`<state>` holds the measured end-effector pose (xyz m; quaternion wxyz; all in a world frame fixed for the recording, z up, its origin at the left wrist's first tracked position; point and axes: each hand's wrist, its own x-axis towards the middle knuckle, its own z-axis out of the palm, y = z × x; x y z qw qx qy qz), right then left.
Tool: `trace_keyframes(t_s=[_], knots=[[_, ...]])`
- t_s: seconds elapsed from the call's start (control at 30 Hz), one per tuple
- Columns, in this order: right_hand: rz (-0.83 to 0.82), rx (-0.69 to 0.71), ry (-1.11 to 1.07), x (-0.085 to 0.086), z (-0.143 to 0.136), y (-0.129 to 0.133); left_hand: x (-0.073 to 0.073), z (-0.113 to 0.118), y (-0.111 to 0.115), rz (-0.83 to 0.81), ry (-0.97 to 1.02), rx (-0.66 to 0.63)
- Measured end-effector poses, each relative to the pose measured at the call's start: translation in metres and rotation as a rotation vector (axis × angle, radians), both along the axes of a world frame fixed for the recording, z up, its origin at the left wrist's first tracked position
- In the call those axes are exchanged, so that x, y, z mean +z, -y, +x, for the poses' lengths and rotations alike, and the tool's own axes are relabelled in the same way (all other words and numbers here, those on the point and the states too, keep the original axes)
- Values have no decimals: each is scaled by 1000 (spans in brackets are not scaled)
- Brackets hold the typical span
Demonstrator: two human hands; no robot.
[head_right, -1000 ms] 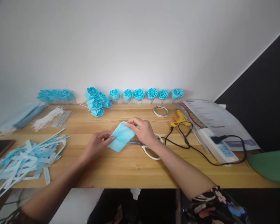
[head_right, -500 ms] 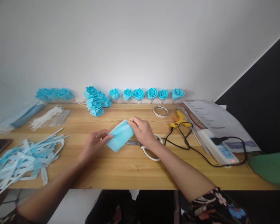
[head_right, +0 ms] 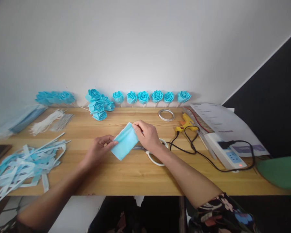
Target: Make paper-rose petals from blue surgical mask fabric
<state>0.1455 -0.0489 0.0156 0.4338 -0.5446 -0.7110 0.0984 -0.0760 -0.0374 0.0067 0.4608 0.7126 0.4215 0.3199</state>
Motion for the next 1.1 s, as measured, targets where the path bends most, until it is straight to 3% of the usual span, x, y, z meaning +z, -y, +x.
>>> trace_keyframes(t_s=[0.4, 0.5, 0.63, 0.8, 0.97, 1.1], knots=[[121, 46, 68, 7, -2, 5, -2, 0, 1, 36, -82, -122], [165, 98, 139, 9, -1, 6, -1, -4, -4, 111, -105, -136], [200, 134, 224, 10, 0, 6, 14, -2, -17, 282, -54, -129], [222, 142, 252, 10, 1, 6, 38, 25, -26, 441, -100, -177], [155, 126, 121, 13, 3, 5, 35, 50, -31, 310, -132, -103], [-61, 69, -242, 10, 5, -3, 33, 59, -36, 112, 148, 11]])
